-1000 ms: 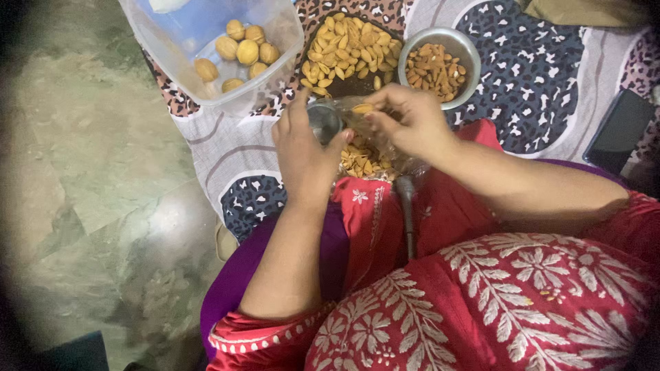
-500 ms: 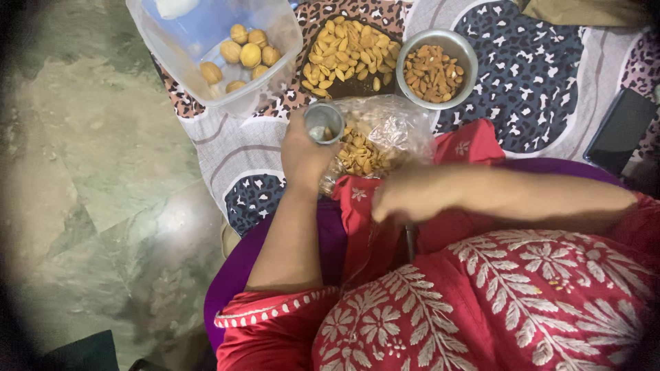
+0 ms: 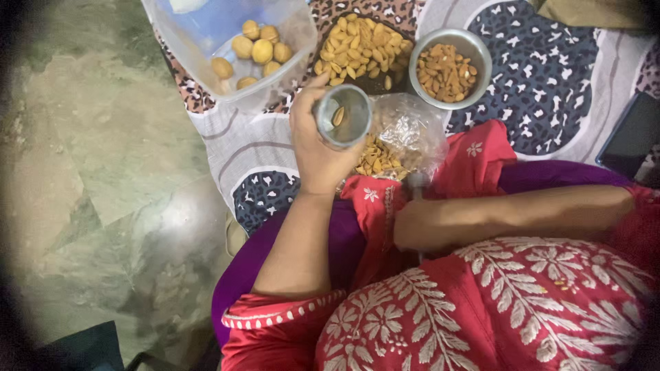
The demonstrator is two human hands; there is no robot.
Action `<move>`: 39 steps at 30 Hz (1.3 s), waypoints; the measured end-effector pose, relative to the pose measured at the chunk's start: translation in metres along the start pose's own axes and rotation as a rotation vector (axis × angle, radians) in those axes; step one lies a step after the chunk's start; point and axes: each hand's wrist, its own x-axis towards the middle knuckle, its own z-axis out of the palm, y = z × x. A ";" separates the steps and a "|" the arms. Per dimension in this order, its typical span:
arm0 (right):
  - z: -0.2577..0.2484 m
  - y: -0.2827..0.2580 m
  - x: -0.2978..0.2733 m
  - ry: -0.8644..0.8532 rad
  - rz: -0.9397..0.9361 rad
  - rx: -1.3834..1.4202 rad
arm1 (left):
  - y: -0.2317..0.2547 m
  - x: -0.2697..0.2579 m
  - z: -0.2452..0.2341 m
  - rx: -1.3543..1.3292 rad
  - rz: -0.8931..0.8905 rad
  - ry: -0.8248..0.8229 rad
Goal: The person sits on the floor and uses a metal nutcracker to crack open nut shells. They remove the kernels and place them into a metal bowl, while the shells are discarded into a plastic bag.
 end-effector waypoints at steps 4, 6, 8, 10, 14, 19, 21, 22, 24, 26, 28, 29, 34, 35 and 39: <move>-0.036 0.029 -0.038 0.775 -0.196 0.196 | 0.000 0.003 0.000 -0.244 -0.052 0.068; -0.054 0.041 -0.059 0.680 0.038 0.370 | -0.001 -0.001 -0.002 -0.085 0.138 0.059; -0.067 0.041 -0.090 0.839 0.006 0.440 | -0.009 0.006 -0.002 0.024 -0.007 0.024; -0.077 0.029 -0.119 1.068 -0.147 0.393 | -0.011 0.006 -0.007 0.088 -0.055 0.033; -0.075 0.009 -0.154 1.510 -0.152 0.540 | -0.013 0.010 -0.005 0.137 0.111 0.026; -0.059 0.008 -0.144 1.869 -0.104 0.343 | -0.015 -0.001 0.006 0.132 0.121 0.006; -0.061 0.004 -0.136 1.893 -0.098 0.373 | -0.014 -0.001 0.006 0.108 0.127 0.017; -0.063 0.004 -0.133 1.912 -0.101 0.386 | -0.013 -0.001 0.006 0.093 0.134 0.015; -0.065 0.005 -0.126 1.988 -0.115 0.418 | -0.011 -0.001 0.007 0.054 0.149 0.003; -0.061 0.003 -0.123 1.952 -0.093 0.404 | -0.012 -0.002 0.009 0.085 0.141 0.013; -0.057 0.006 -0.119 1.939 -0.153 0.386 | -0.013 -0.001 0.008 0.097 0.142 0.018; -0.055 0.009 -0.118 1.943 -0.220 0.372 | -0.013 -0.002 0.009 0.091 0.147 0.019; -0.053 0.012 -0.091 1.833 -0.143 0.415 | -0.007 -0.007 0.012 0.115 0.152 -0.023; -0.051 0.012 -0.086 1.628 0.176 0.305 | -0.005 -0.010 0.016 0.131 0.184 -0.054; -0.057 0.025 -0.068 1.780 -0.263 0.650 | -0.010 -0.004 0.015 0.014 -0.022 -0.081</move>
